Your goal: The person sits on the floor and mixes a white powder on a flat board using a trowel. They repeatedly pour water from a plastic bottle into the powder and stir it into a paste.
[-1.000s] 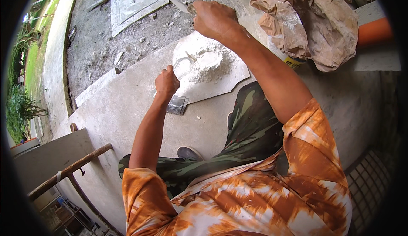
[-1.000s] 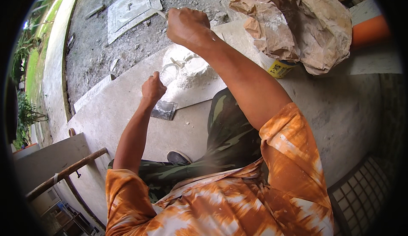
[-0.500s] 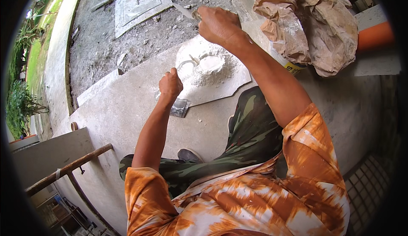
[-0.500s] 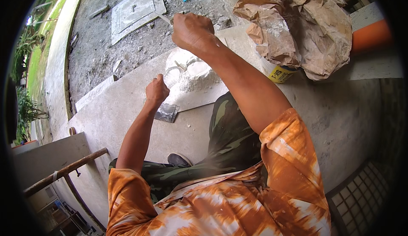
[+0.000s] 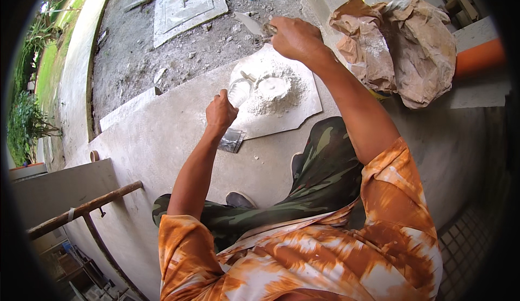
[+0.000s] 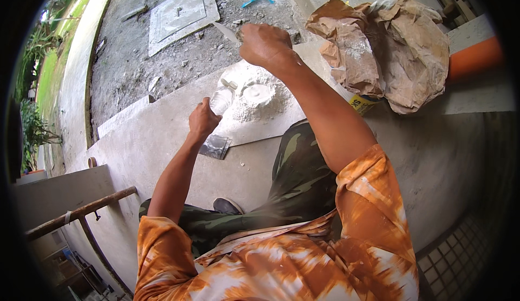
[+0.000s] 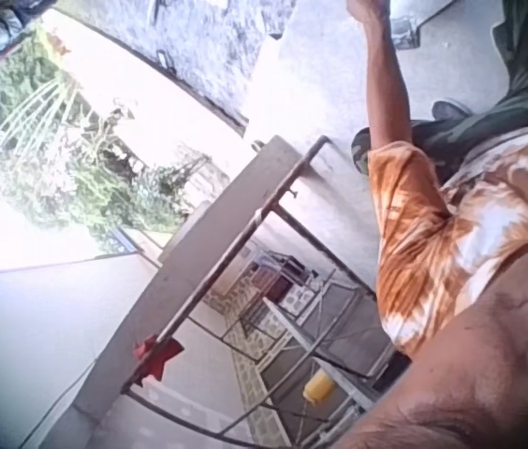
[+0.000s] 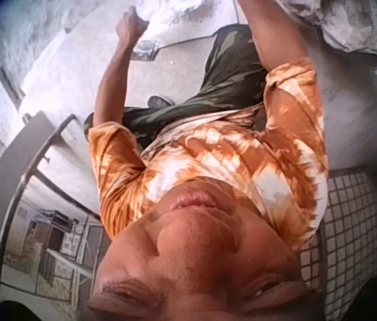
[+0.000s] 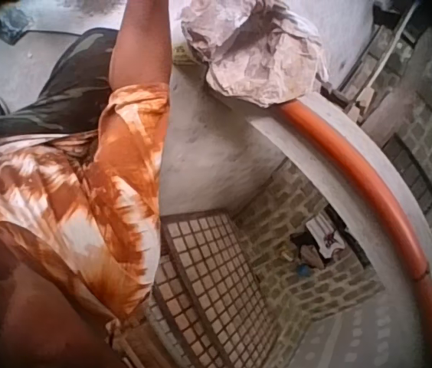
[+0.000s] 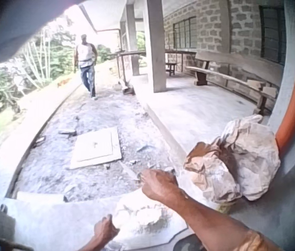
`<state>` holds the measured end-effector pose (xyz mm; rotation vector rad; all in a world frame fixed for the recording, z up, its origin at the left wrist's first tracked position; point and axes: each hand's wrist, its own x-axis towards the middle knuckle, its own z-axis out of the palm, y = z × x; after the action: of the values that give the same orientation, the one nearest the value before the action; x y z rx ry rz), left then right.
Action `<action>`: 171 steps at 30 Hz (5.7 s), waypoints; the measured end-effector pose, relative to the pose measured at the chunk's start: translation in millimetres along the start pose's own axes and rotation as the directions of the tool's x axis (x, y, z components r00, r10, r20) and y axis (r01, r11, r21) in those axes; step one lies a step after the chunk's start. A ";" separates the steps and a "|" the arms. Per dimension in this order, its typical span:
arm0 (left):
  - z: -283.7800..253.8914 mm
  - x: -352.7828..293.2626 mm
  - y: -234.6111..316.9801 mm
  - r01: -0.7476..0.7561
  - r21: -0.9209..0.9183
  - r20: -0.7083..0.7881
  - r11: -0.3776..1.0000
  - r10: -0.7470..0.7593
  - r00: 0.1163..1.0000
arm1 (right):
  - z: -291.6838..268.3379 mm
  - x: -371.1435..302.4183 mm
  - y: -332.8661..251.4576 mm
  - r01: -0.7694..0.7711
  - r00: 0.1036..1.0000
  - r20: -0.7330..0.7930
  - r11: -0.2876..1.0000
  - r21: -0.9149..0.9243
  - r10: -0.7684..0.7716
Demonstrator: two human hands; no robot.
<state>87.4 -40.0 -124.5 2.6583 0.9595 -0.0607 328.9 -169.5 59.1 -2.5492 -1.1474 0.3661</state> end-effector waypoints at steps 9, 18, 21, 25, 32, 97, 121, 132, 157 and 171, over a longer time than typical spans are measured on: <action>-112.5 -55.8 -6.4 -0.002 -0.640 -0.138 0.768 -0.112 0.984 | 93.9 -29.7 80.9 0.184 0.975 0.139 0.980 -0.072 -0.173; -173.7 -108.1 -25.8 0.042 -0.778 -0.183 0.627 -0.290 0.939 | 164.9 -32.8 113.8 0.203 0.975 0.133 0.958 -0.202 -0.178; -173.6 -108.1 -41.6 -0.042 -0.735 -0.314 0.676 -0.285 0.905 | 170.3 -40.8 114.1 0.193 0.976 0.136 0.963 -0.190 -0.169; -177.5 -106.8 -53.4 -0.085 -0.790 -0.339 0.607 -0.318 0.885 | 169.8 -47.7 111.3 0.210 0.974 0.128 0.959 -0.188 -0.188; -182.1 -113.9 -63.8 -0.062 -0.762 -0.381 0.644 -0.369 0.848 | 162.6 -59.3 82.5 0.094 0.990 0.115 0.985 -0.145 -0.078; -178.1 -109.7 -68.1 -0.109 -0.699 -0.450 0.707 -0.316 0.835 | 161.6 -52.2 57.9 0.010 0.913 0.398 0.971 -0.238 0.088; -178.3 -108.5 -71.1 -0.063 -0.696 -0.424 0.715 -0.339 0.840 | 128.5 -53.5 76.1 0.166 0.926 0.375 0.947 -0.274 -0.053; -177.8 -110.1 -70.7 -0.092 -0.700 -0.434 0.708 -0.321 0.842 | 128.8 -41.0 99.9 -0.117 0.973 0.171 0.968 -0.223 0.157; -182.7 -111.2 -72.0 -0.116 -0.692 -0.452 0.713 -0.302 0.839 | 126.9 2.6 72.3 0.191 0.976 0.156 0.935 -0.298 -0.149; -188.1 -115.4 -73.8 -0.109 -0.679 -0.449 0.726 -0.293 0.844 | 159.6 2.9 60.7 0.465 0.885 0.219 0.741 -0.484 -0.412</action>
<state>-60.8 -0.1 50.3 1.9232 1.0093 0.8923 314.7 -176.0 -111.0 -2.5702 -2.0807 0.0539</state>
